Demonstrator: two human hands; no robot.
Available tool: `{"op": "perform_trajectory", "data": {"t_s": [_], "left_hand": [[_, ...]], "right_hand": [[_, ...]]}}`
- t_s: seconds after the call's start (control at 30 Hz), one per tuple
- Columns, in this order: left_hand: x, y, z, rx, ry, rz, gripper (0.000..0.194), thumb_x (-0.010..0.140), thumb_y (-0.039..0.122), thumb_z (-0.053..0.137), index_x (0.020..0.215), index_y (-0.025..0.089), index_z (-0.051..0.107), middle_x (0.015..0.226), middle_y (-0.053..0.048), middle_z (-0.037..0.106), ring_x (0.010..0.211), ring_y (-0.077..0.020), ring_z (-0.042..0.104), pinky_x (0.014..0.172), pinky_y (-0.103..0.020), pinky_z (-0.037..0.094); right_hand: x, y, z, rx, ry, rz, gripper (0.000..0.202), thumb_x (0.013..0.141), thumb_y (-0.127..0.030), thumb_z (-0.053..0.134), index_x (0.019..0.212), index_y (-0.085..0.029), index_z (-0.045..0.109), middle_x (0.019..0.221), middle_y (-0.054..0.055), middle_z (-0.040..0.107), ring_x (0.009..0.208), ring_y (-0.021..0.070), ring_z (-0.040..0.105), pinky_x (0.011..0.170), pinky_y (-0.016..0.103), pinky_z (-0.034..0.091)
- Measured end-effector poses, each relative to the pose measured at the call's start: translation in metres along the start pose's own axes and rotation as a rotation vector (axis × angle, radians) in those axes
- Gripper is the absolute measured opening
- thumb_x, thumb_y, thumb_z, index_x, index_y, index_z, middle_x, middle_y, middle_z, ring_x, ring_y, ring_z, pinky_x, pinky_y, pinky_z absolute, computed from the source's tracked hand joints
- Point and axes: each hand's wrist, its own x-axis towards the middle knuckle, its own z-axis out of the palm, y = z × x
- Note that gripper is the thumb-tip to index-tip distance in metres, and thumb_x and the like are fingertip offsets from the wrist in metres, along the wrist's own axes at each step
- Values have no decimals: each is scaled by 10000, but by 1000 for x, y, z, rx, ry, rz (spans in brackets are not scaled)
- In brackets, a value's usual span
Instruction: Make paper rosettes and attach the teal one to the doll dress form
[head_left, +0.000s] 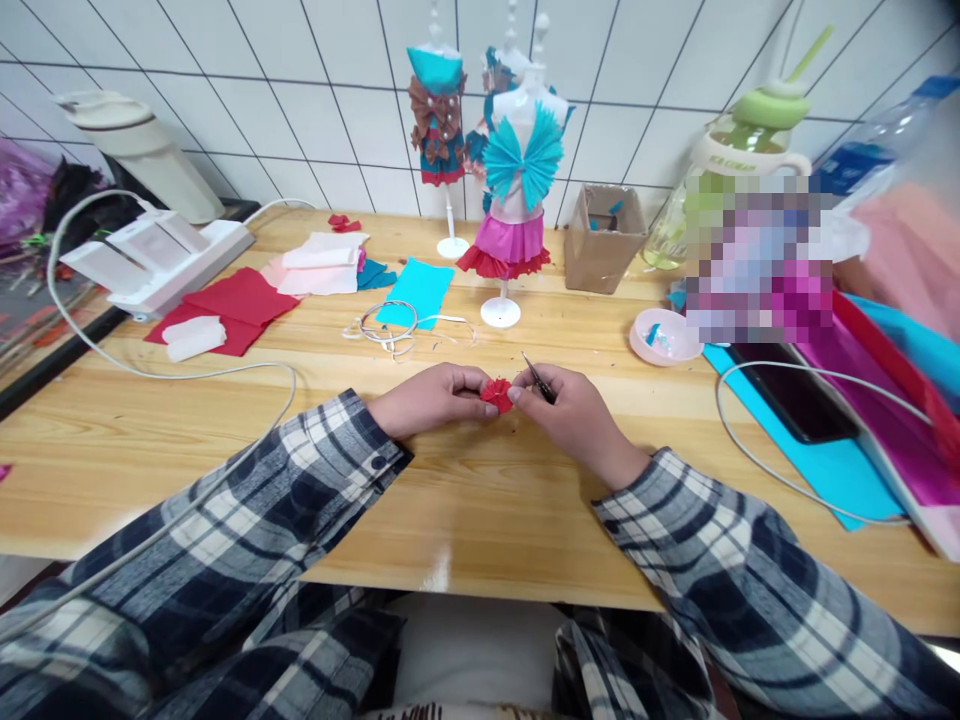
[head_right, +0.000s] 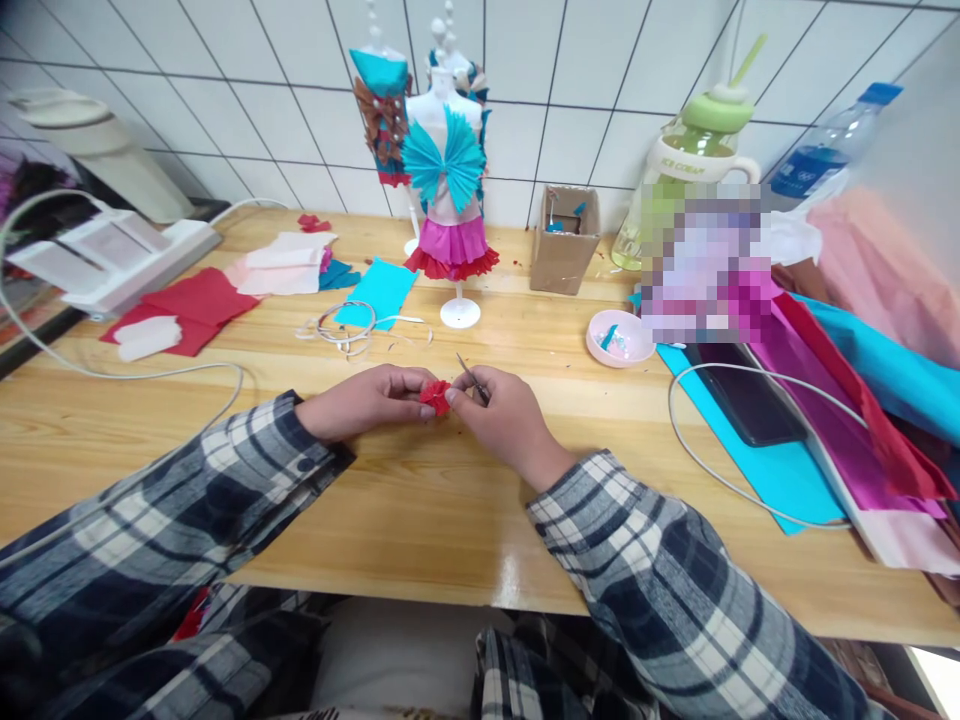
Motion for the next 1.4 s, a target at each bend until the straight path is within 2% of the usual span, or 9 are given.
{"op": "perform_trajectory", "data": {"t_s": [0.1,0.2,0.4,0.57,0.73,0.9,1.03,1.13,1.4], "left_hand": [[0,1,-2,95,-41,48,234,721,338,718,871,158,702,892,-30,677,885,-188,600,873,-328,451],[1,2,-2,49,-65,56,265,715,352,727,907,172,691,917,-34,691,912,-199,611,872,-333,460],[1,-1,3,5,47,-3,281,736,411,713,838,151,686,832,-25,683,811,-173,599,821,-315,459],[1,-4,3,-71,94,-19,299,760,430,696,848,145,675,832,-23,675,786,-156,589,790,-299,453],[2,-4,1,39,46,12,283,759,416,686,843,146,680,841,-29,677,812,-172,598,814,-313,460],[2,-3,-2,183,9,52,285,777,424,659,853,152,691,881,-42,686,855,-190,605,829,-318,461],[1,-3,-2,64,11,9,297,769,420,678,887,148,693,894,-43,692,855,-185,611,833,-321,467],[1,-5,-1,-78,43,-30,306,766,421,689,898,146,686,901,-42,697,845,-180,620,831,-325,475],[2,-9,1,-165,87,-29,289,750,380,726,906,138,701,931,-50,709,890,-191,631,872,-340,472]], "right_hand": [[0,0,-3,-66,-19,-28,168,808,-335,570,765,-179,614,592,-48,488,573,113,426,562,259,309],[0,-1,-5,-81,-25,-30,161,814,-327,558,761,-183,605,607,-42,496,589,115,436,575,259,316],[-1,-2,-3,-42,-33,-25,196,821,-360,564,751,-180,603,607,-32,509,587,118,442,561,255,316],[-1,0,-2,87,-76,24,341,817,-493,580,847,-165,668,623,-27,527,562,110,415,547,254,321],[0,2,-2,45,-93,22,243,790,-391,601,824,-162,675,691,-13,579,622,118,466,623,264,362],[1,3,-2,16,-135,-3,213,809,-368,570,783,-170,643,688,-15,573,650,127,478,641,266,366],[1,3,-3,19,-137,-11,304,845,-440,540,713,-173,603,628,-27,506,609,117,435,584,257,335],[2,3,-3,88,-150,26,341,826,-499,566,752,-173,632,592,-35,473,566,109,418,536,245,322],[1,6,-1,246,-180,103,279,780,-453,644,816,-177,633,543,-70,421,456,75,355,466,227,319]]}}
